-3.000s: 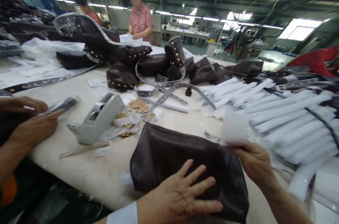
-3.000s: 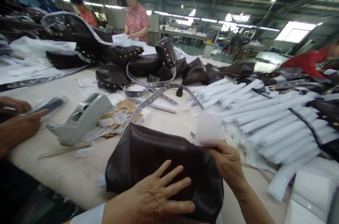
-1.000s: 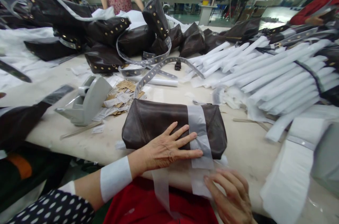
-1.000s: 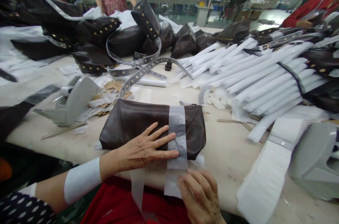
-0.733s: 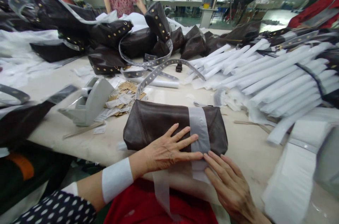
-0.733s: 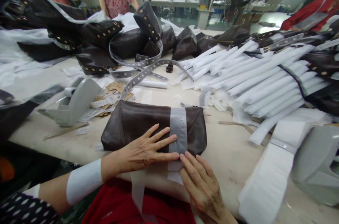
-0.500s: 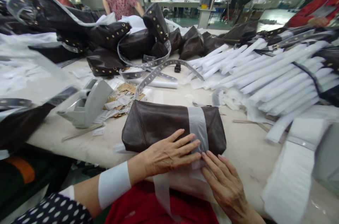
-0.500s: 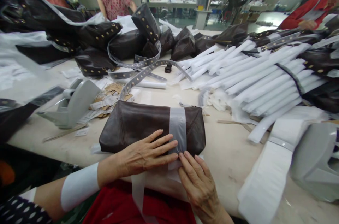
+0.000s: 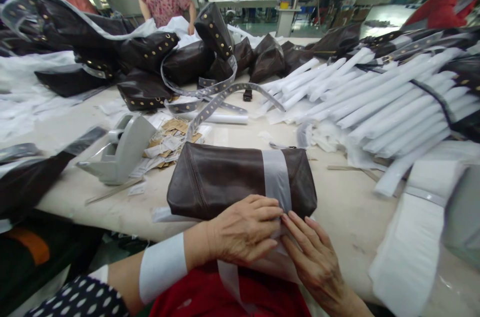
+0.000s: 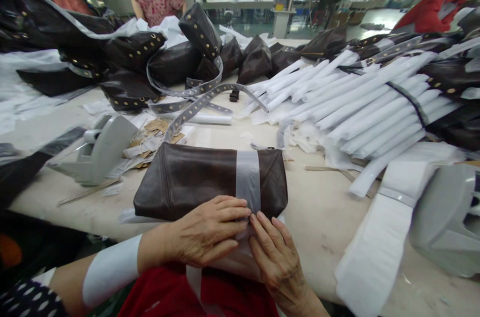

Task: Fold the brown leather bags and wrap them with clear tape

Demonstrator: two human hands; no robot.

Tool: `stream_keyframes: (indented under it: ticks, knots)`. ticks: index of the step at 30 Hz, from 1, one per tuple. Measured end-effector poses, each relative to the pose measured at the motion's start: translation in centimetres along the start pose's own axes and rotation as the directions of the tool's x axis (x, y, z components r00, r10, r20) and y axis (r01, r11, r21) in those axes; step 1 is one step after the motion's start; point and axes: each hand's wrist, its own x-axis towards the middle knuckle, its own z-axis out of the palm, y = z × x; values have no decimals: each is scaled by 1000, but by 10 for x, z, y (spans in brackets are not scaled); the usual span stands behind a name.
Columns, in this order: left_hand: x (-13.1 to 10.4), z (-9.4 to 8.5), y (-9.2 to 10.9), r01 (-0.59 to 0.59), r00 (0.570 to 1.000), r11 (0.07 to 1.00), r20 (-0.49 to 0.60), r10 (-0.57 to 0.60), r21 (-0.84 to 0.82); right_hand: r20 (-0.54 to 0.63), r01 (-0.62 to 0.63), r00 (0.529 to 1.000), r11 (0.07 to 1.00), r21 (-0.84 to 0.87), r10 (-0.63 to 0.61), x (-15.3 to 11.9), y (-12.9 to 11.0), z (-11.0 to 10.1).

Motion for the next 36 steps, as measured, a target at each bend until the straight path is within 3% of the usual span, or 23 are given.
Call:
stream_keyframes:
  ticks: [3,5,9,17,24,30,36]
  knots:
    - [10,9,1,151,984,988,-90,-155,-42,-3,-8,1000,1000,3,8,1,-1,0]
    - [13,17,2,206,966,978,-163,-200,19,-11,-24,1000,1000,4,24,2,-2,0]
    - [10,31,-1,153,955,973,-277,-102,170,-45,-39,998,999,12,40,5,-3,1]
    - [0,32,-4,52,988,959,-157,-8,277,-80,-39,996,993,112,48,-2,-11,-7]
    - [-2,36,-5,24,986,954,-166,27,297,-99,-14,995,981,195,34,-21,-22,-8]
    - [-1,39,-6,16,980,954,-194,44,300,-109,55,993,984,168,-37,19,-3,-24]
    - [-3,33,-6,58,995,981,-93,-41,184,-90,19,996,971,239,3,58,24,-24]
